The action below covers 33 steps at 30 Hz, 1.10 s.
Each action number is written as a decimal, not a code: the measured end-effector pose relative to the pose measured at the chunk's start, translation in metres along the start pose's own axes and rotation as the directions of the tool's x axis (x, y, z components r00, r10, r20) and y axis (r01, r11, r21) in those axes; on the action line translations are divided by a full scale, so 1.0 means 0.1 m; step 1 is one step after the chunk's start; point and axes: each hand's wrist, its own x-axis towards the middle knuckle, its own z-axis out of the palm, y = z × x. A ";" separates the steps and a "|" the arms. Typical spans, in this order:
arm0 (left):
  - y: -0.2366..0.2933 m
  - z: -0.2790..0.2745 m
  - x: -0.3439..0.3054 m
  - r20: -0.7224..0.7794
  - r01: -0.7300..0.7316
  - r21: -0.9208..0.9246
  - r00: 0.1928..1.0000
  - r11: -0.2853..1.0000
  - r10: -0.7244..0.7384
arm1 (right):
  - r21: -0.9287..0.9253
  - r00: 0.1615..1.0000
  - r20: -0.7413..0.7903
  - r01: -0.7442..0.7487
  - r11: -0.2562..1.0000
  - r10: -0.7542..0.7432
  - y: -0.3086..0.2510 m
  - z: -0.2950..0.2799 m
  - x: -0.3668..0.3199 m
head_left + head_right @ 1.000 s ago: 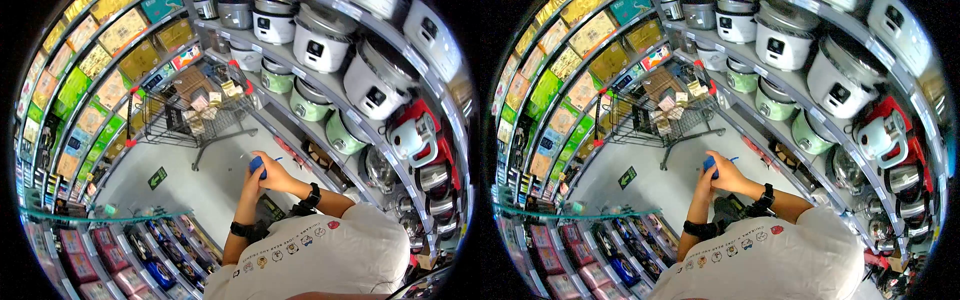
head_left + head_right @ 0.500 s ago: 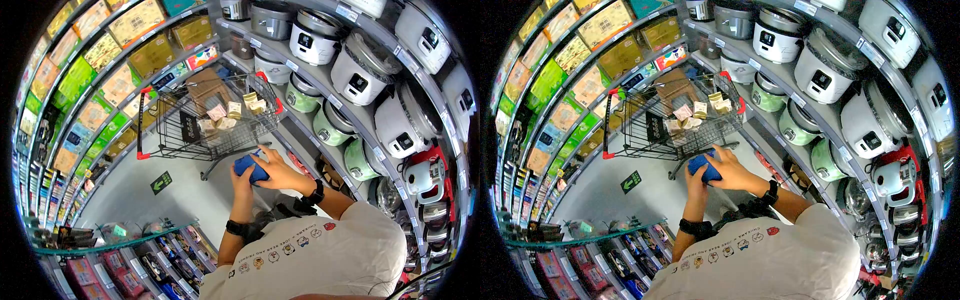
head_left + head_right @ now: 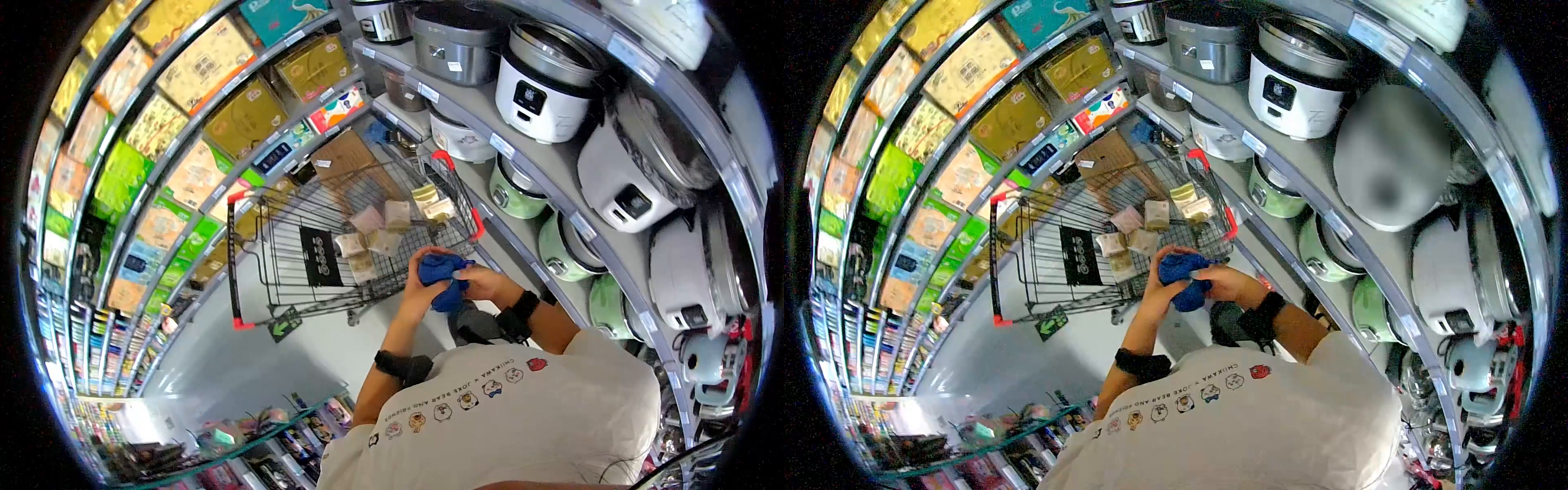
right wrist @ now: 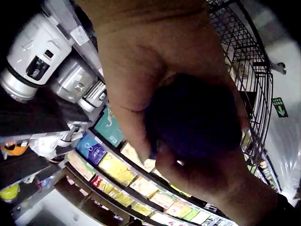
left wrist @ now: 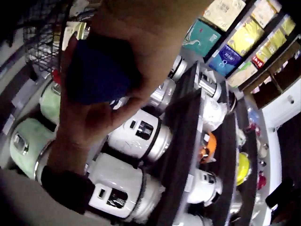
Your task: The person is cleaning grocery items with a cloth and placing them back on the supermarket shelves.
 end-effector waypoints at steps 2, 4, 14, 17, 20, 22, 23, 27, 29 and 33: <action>-0.14 -0.06 0.33 -0.054 -0.003 0.042 0.999 0.999 0.005 | -0.008 0.985 -0.114 -0.128 0.992 0.127 -0.09 -0.35 0.34; -0.15 -0.15 0.58 -0.102 -0.001 0.438 0.994 0.899 0.050 | 0.075 0.968 -0.165 -0.179 0.981 0.189 -0.34 -0.47 0.50; -0.63 -0.61 1.41 -0.284 0.329 0.729 0.943 0.601 -0.172 | 0.251 0.893 -0.278 -0.288 0.924 0.353 -0.65 -1.04 1.23; -0.88 -0.97 1.60 -0.302 0.474 0.593 0.881 0.651 -0.365 | 0.329 0.845 -0.343 -0.301 0.895 0.411 -0.59 -1.29 1.51; -0.82 -1.07 1.85 -0.326 0.487 0.618 0.873 0.617 -0.363 | 0.362 0.799 -0.423 -0.284 0.888 0.428 -0.64 -1.51 1.80; -1.20 -1.37 2.00 -0.389 0.511 0.633 0.859 0.581 -0.332 | 0.380 0.681 -0.566 -0.285 0.880 0.465 -0.74 -1.57 2.08; -1.57 -1.65 2.06 -0.388 0.522 0.586 0.852 0.620 -0.351 | 0.393 0.686 -0.583 -0.230 0.890 0.435 -0.81 -1.56 2.17; -1.72 -1.96 2.59 -0.414 0.589 0.540 0.808 0.601 -0.420 | -0.011 0.574 -0.796 -0.327 0.945 0.190 -0.73 -2.02 2.63; -2.00 -2.29 2.63 -0.359 0.609 0.266 0.782 0.748 -0.509 | -0.243 0.395 -0.919 -0.537 0.808 -0.014 -0.58 -2.25 2.89; -1.88 -2.50 2.81 -0.296 0.671 -0.296 0.613 0.680 -0.733 | -0.305 0.542 -0.838 -0.573 0.761 0.072 -0.62 -2.65 3.14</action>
